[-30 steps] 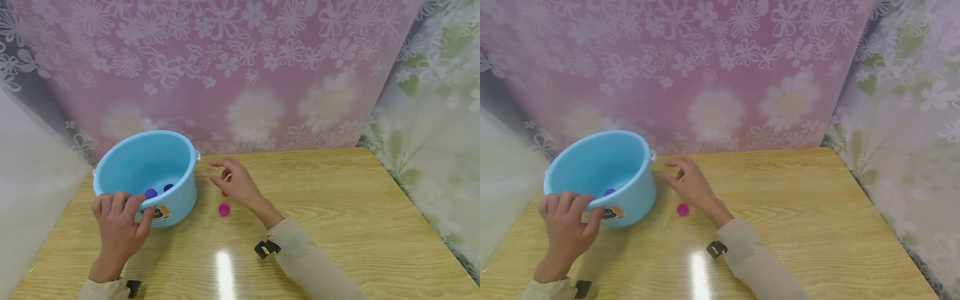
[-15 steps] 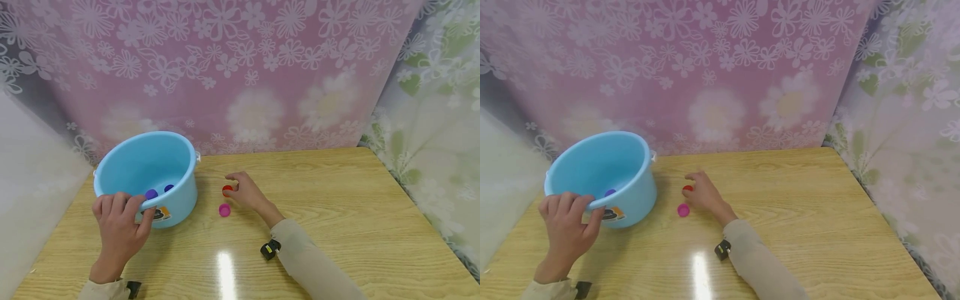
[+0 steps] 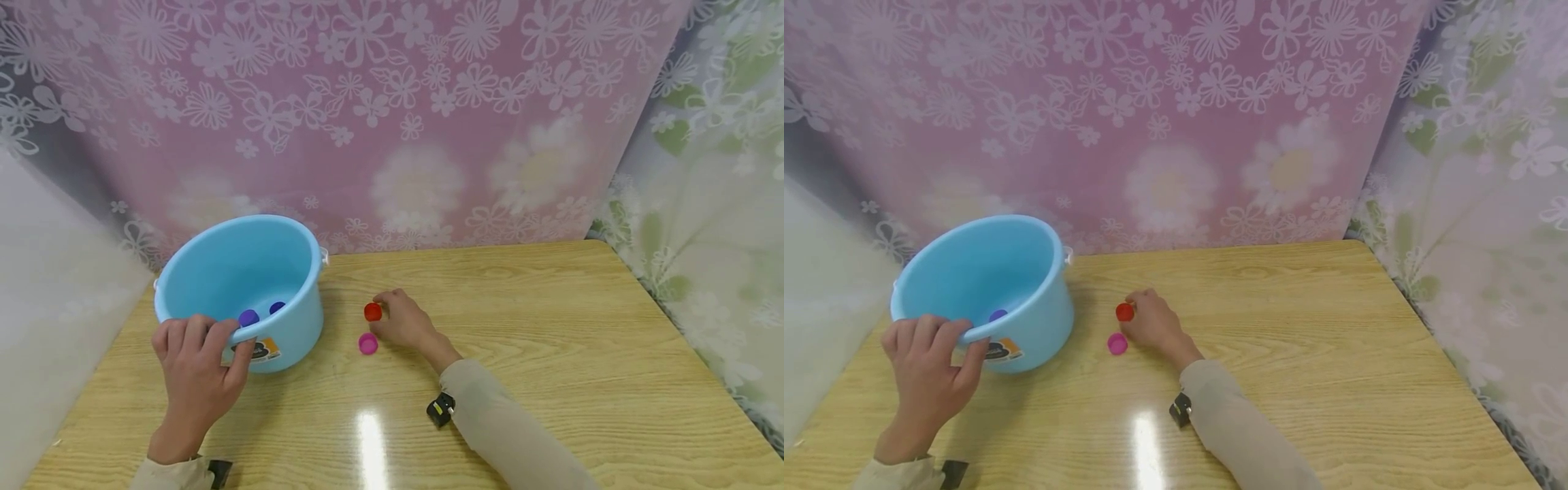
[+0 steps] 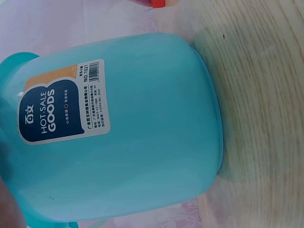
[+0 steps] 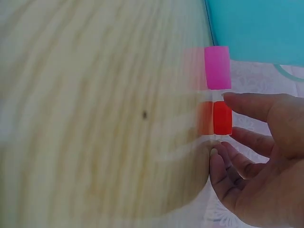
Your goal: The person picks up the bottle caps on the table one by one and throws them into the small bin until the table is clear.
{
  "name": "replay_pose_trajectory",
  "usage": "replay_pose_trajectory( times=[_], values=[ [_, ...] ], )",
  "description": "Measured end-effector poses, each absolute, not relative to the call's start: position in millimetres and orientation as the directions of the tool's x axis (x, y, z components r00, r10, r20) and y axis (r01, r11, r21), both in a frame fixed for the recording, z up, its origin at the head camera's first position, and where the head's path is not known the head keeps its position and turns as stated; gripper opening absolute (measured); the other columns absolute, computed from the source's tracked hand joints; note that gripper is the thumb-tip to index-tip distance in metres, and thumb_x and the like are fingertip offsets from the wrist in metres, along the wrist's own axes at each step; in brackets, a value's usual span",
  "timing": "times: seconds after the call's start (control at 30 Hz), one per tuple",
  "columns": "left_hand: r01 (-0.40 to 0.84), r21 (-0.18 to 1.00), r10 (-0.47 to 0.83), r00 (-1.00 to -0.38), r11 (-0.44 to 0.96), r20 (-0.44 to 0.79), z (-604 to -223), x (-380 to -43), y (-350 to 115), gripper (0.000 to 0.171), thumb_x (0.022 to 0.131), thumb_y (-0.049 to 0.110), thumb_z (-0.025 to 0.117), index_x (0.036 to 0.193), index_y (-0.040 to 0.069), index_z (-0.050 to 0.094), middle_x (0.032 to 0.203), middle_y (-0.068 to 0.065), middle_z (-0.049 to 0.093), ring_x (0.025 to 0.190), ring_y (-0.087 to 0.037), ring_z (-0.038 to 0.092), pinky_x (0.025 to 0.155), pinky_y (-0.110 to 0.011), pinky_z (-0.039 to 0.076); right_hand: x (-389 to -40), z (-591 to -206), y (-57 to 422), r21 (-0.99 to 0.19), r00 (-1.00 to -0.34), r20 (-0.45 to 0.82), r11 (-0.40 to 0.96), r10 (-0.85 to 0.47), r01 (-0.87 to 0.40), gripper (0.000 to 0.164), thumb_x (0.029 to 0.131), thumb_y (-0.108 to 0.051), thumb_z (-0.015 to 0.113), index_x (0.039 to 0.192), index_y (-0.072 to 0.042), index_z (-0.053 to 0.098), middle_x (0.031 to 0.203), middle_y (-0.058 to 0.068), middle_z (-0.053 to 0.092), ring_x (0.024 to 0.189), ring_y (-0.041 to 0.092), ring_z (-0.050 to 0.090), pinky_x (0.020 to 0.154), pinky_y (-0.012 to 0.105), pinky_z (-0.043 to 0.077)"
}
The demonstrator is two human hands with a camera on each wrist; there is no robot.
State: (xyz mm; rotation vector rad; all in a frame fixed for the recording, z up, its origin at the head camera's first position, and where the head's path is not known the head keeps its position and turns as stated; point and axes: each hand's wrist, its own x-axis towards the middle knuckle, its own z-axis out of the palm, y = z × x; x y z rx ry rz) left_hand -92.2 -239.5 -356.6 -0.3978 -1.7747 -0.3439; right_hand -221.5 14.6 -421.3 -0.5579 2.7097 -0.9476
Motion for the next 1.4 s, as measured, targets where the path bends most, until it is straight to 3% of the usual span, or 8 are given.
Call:
replay_pose_trajectory(
  times=[0.6, 0.97, 1.4],
  values=[
    [0.445, 0.019, 0.084, -0.21, 0.895, 0.974, -354.4, -92.1, -239.0, 0.035, 0.091, 0.033, 0.051, 0.073, 0.002, 0.055, 0.064, -0.013, 0.04, 0.061, -0.034, 0.031, 0.069, -0.053, 0.019, -220.7, -420.3, 12.5, -0.624, -0.916, -0.086, 0.738, -0.391, -0.256, 0.045, 0.087, -0.03, 0.067, 0.128, -0.012, 0.058, 0.123, 0.006, 0.052, 0.107, 0.023, 0.055, 0.082, 0.043, 0.044],
    [0.441, 0.017, 0.087, -0.215, 0.898, 0.973, -355.4, -91.7, -239.8, 0.035, 0.091, 0.033, 0.05, 0.074, 0.003, 0.055, 0.065, -0.013, 0.04, 0.061, -0.034, 0.031, 0.069, -0.053, 0.019, -222.0, -422.1, 12.3, -0.632, -0.915, -0.08, 0.73, -0.396, -0.261, 0.036, 0.086, -0.028, 0.07, 0.115, -0.009, 0.063, 0.109, 0.006, 0.058, 0.096, 0.02, 0.057, 0.08, 0.038, 0.046],
    [0.437, 0.02, 0.091, -0.231, 0.899, 0.969, -357.6, -90.8, -241.2, 0.035, 0.091, 0.032, 0.049, 0.074, 0.003, 0.055, 0.065, -0.013, 0.041, 0.062, -0.034, 0.032, 0.069, -0.053, 0.02, -223.8, -422.3, 14.8, -0.691, -0.913, -0.09, 0.685, -0.398, -0.231, 0.034, 0.086, -0.026, 0.069, 0.113, -0.007, 0.062, 0.105, 0.007, 0.058, 0.09, 0.019, 0.055, 0.078, 0.037, 0.046]
  ],
)
